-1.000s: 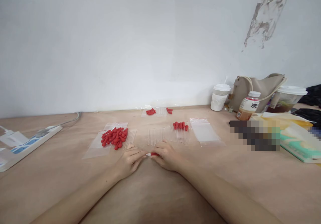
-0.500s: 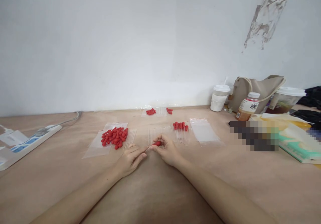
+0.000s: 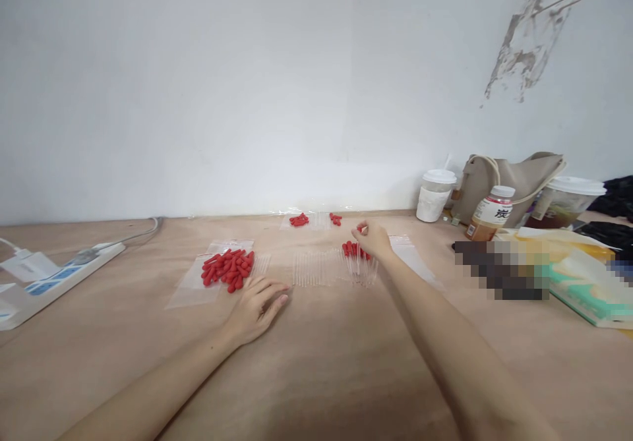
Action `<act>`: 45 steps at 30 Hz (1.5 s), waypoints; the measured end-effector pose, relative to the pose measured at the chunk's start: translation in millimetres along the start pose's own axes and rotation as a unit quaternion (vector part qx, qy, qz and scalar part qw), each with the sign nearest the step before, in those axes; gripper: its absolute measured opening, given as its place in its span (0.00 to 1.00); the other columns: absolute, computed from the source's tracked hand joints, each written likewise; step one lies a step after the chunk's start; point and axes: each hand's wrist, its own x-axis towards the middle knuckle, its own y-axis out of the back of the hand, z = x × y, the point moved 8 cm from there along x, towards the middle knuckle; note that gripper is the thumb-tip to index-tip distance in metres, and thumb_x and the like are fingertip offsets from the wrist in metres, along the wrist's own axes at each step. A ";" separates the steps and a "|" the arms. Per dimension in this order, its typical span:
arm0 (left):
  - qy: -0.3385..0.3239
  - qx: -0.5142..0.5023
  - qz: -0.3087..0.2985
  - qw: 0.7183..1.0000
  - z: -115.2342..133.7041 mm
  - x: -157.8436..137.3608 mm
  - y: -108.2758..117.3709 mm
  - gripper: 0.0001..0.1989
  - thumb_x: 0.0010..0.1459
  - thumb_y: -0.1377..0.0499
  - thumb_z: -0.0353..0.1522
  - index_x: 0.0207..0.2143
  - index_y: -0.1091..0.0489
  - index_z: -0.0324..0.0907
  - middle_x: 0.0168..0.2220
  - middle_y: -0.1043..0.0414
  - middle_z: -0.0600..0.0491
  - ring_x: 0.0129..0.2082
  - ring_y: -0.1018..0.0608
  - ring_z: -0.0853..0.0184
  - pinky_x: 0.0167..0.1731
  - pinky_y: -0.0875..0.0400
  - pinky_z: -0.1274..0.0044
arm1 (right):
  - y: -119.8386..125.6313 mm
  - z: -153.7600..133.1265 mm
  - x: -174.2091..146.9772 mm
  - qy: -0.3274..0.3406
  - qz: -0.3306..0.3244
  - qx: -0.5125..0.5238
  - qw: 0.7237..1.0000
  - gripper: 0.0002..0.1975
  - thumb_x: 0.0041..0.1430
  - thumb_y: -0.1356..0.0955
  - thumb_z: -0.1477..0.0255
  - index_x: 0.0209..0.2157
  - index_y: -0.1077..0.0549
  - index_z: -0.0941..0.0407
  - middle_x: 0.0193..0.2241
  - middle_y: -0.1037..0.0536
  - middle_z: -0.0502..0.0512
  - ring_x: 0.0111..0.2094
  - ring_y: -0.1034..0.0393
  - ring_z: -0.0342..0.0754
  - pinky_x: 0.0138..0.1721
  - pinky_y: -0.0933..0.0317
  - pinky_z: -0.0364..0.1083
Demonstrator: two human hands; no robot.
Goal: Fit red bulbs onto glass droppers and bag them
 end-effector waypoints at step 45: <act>0.216 0.219 0.035 0.951 -88.8 2.0 63.3 0.06 0.52 0.47 0.35 0.30 0.32 0.44 0.32 0.33 0.51 0.38 0.33 0.59 0.37 0.42 0.70 | 9.3 8.4 -47.2 -0.082 -0.072 -0.042 0.993 0.15 0.48 0.40 0.62 0.19 0.33 0.58 0.16 0.33 0.50 0.22 0.36 0.44 0.22 0.47 0.41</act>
